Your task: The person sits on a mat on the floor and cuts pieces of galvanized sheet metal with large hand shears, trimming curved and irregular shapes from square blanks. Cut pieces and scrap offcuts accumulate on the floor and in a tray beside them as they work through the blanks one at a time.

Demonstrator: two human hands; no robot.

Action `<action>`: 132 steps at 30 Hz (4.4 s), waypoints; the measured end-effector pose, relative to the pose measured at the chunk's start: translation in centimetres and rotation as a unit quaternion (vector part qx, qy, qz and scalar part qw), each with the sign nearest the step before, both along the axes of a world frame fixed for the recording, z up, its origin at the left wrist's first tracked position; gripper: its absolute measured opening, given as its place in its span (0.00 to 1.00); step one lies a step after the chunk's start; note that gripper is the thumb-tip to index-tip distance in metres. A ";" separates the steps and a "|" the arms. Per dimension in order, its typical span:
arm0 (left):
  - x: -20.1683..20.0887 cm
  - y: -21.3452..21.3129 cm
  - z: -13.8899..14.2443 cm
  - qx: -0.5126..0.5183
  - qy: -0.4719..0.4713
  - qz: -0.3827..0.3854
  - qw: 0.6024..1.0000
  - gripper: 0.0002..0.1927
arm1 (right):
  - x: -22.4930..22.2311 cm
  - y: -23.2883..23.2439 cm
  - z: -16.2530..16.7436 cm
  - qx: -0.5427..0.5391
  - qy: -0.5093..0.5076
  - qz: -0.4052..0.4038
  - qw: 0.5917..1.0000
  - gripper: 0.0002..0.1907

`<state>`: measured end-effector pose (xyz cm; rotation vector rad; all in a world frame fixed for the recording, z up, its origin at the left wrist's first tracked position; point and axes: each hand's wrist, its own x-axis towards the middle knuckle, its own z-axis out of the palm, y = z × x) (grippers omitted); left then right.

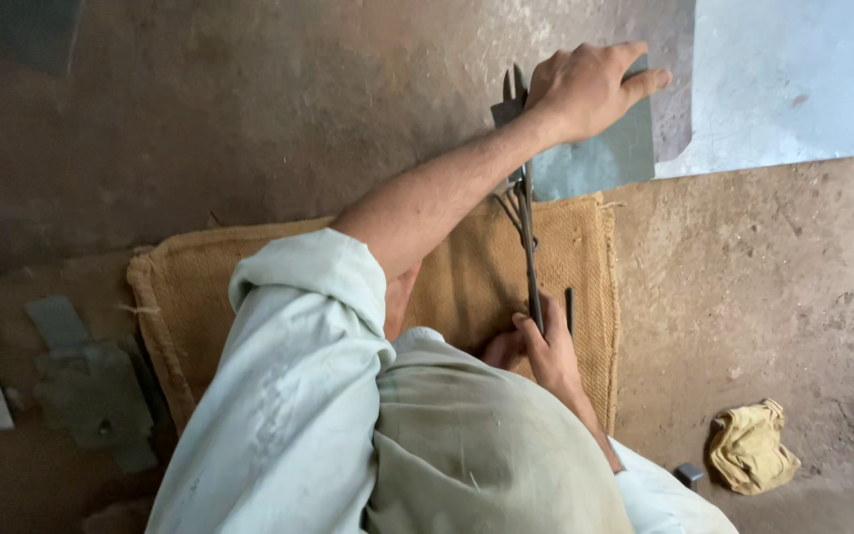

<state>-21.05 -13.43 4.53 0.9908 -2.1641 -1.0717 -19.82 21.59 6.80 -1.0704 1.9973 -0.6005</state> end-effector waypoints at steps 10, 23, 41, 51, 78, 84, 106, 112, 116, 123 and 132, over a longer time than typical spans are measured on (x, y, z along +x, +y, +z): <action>-1.6 -0.2 -2.4 -0.031 0.019 -0.014 0.999 0.39 | 0.6 -1.3 1.4 0.104 -0.039 -0.035 0.993 0.22; -0.8 -0.1 -1.7 0.007 -0.035 -0.063 0.997 0.42 | 0.1 -1.0 0.3 0.064 0.018 -0.012 0.998 0.19; 14.1 -2.2 -6.7 0.326 0.391 0.058 0.859 0.22 | 0.1 -1.0 0.4 0.044 0.002 -0.010 0.999 0.17; 11.0 -0.6 -7.4 0.438 0.582 0.042 0.684 0.30 | 0.4 -1.2 0.5 0.062 -0.015 -0.027 0.998 0.15; 11.2 1.7 -6.6 0.353 0.506 0.120 0.778 0.22 | -1.2 1.2 0.2 0.133 -0.158 -0.076 0.976 0.22; 11.1 2.1 -7.4 0.367 0.480 0.148 0.783 0.22 | 0.8 -0.6 1.6 0.099 0.004 -0.056 0.994 0.18; 12.0 2.7 -5.1 0.388 0.465 0.147 0.782 0.25 | 0.8 -1.6 1.1 0.075 -0.012 -0.053 0.996 0.16; 11.6 2.4 -6.2 0.394 0.485 0.123 0.771 0.25 | 0.8 -1.5 -0.4 0.121 0.065 -0.055 0.989 0.12; 11.6 1.9 -6.5 0.400 0.502 0.087 0.762 0.26 | 0.4 -1.3 0.1 0.056 -0.036 -0.050 0.997 0.15; 11.6 2.5 -6.8 0.414 0.484 0.114 0.762 0.26 | 0.5 -1.5 0.1 0.066 -0.013 -0.049 0.997 0.15; 11.6 2.8 -6.5 0.367 0.524 0.109 0.761 0.25 | 0.6 -1.5 -0.5 0.085 0.027 -0.054 0.995 0.10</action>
